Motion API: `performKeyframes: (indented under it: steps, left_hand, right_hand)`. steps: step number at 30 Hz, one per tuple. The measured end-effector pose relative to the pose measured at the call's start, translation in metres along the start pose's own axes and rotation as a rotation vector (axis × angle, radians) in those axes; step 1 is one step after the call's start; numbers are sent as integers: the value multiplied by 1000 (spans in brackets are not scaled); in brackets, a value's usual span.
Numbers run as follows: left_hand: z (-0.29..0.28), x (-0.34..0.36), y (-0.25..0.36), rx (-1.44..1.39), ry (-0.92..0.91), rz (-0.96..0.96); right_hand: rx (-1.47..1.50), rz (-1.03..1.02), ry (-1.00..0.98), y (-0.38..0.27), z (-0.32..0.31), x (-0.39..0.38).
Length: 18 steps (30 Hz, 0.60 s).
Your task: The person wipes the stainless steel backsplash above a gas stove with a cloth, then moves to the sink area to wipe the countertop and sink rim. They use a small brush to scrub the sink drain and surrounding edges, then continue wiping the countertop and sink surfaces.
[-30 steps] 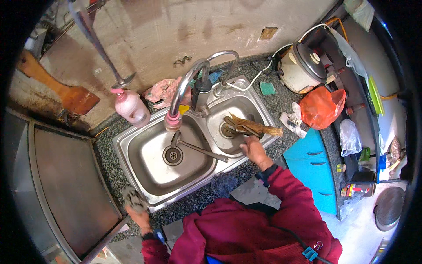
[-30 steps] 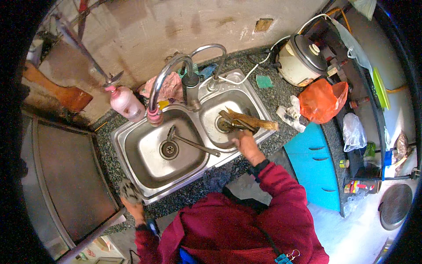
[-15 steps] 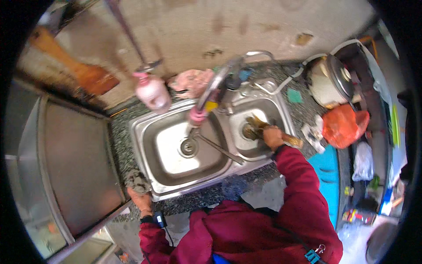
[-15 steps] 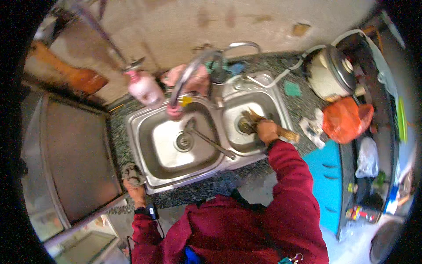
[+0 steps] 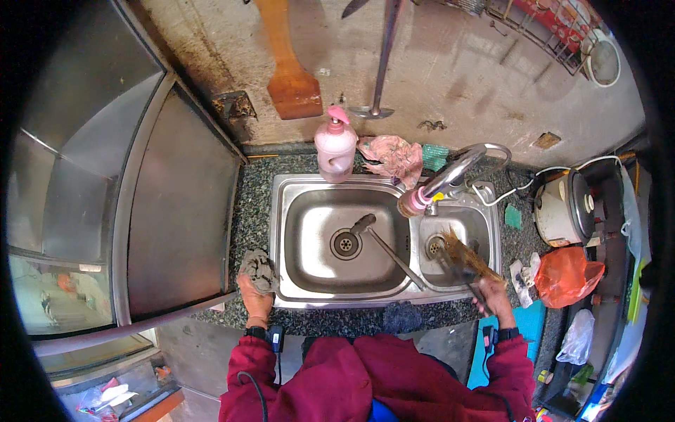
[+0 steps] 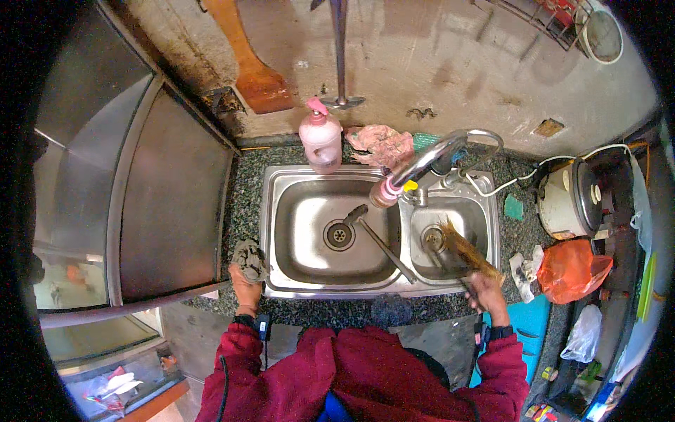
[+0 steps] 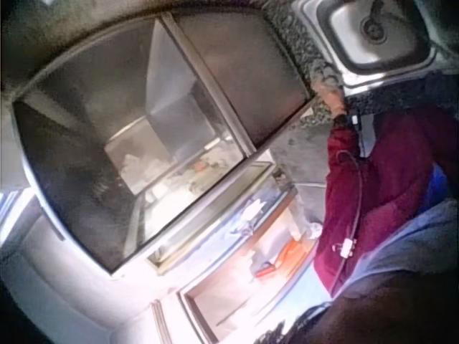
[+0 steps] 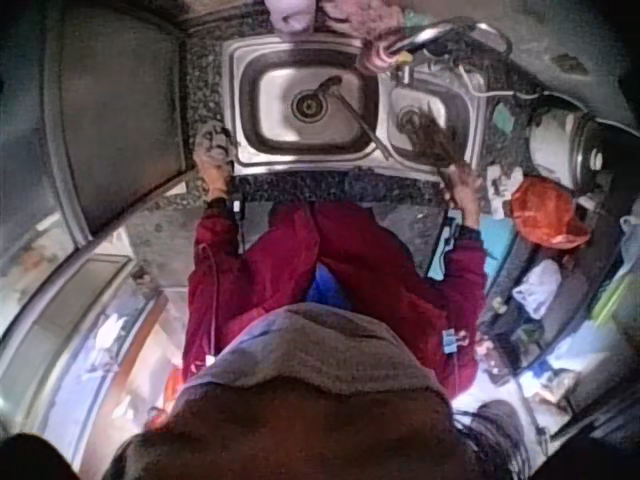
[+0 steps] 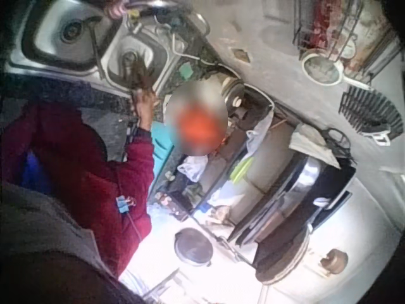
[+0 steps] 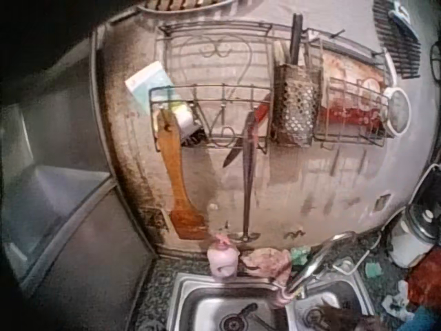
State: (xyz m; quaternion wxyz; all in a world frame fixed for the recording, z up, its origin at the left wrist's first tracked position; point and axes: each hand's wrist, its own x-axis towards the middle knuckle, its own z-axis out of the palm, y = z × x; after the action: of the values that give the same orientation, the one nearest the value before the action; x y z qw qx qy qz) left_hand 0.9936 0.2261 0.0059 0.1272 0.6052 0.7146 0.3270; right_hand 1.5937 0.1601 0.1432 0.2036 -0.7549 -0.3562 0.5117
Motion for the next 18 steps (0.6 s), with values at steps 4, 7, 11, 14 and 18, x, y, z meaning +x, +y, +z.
performKeyframes:
  steps: [4, 7, 11, 14, 18]
  left_hand:
    - [1, 1, -6, -3, -9, -9]
    - [-2, 4, -2, -49, -18, 28]
    - [-12, 11, 11, -73, -30, 47]
    - [-16, 15, 19, -102, -24, 39]
    - [-15, 15, 16, -52, -28, 7]
  right_hand:
    - [-11, -94, -355, -53, 54, -27]
    - [-208, -340, -301, -91, 120, -11]
    - [-181, -440, -334, -147, 213, 46]
    - [-138, -712, -250, -184, 282, 103]
    - [-141, -895, -36, -211, 355, 168]
